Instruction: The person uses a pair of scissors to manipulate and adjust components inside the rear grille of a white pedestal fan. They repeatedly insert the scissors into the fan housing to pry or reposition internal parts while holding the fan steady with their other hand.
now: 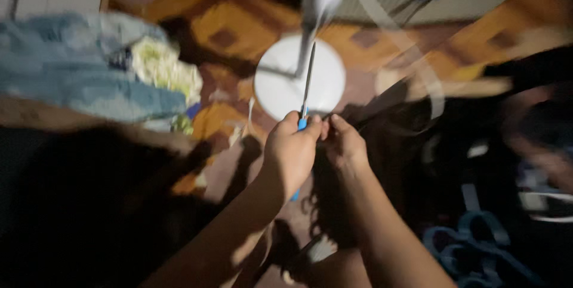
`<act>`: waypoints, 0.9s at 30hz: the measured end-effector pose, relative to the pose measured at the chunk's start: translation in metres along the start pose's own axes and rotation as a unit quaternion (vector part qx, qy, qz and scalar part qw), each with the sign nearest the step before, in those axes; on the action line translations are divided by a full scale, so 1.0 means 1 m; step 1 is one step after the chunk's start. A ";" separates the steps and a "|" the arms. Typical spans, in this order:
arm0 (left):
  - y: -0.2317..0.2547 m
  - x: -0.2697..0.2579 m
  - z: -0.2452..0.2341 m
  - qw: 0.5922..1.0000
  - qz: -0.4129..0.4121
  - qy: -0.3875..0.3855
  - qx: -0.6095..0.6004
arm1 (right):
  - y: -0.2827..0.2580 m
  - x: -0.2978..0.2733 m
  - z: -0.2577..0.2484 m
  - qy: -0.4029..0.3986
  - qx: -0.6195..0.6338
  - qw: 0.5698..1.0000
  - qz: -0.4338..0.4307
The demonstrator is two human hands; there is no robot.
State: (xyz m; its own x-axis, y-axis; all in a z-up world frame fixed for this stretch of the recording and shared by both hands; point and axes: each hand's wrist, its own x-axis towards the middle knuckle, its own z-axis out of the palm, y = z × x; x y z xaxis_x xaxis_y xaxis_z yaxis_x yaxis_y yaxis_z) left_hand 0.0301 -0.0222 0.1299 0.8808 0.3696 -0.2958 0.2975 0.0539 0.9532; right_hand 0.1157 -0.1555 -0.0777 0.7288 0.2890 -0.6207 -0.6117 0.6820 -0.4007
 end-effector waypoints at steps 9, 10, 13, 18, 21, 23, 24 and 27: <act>0.227 0.006 0.006 0.986 0.141 0.005 0.087 | -0.199 -0.185 0.253 -0.130 -0.097 0.949 -0.270; 0.243 0.013 0.008 0.981 0.183 0.010 0.066 | -0.215 -0.195 0.270 -0.133 -0.094 0.944 -0.288; 0.285 0.043 0.017 0.960 0.276 0.047 0.029 | -0.257 -0.201 0.317 -0.144 -0.130 0.916 -0.352; 0.340 0.106 0.017 0.923 0.321 0.191 0.090 | -0.312 -0.157 0.364 -0.136 -0.212 0.879 -0.406; 0.358 0.145 0.014 0.902 0.319 0.259 0.133 | -0.342 -0.113 0.371 -0.147 -0.252 0.860 -0.419; 0.368 0.172 0.010 0.900 0.332 0.256 0.118 | -0.357 -0.084 0.377 -0.174 -0.262 0.856 -0.410; 0.373 0.184 0.010 0.881 0.359 0.272 0.146 | -0.362 -0.071 0.379 -0.191 -0.259 0.866 -0.382; 0.367 0.206 0.011 0.848 0.391 0.285 0.219 | -0.351 -0.046 0.371 -0.225 -0.249 0.889 -0.311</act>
State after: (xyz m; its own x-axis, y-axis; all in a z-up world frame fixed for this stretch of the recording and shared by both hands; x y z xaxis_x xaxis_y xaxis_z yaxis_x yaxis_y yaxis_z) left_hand 0.3248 0.0637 0.4186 0.5887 0.5279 0.6122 -0.0768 -0.7174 0.6924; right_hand 0.4104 -0.1590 0.3414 0.9544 0.2761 0.1133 -0.0256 0.4539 -0.8907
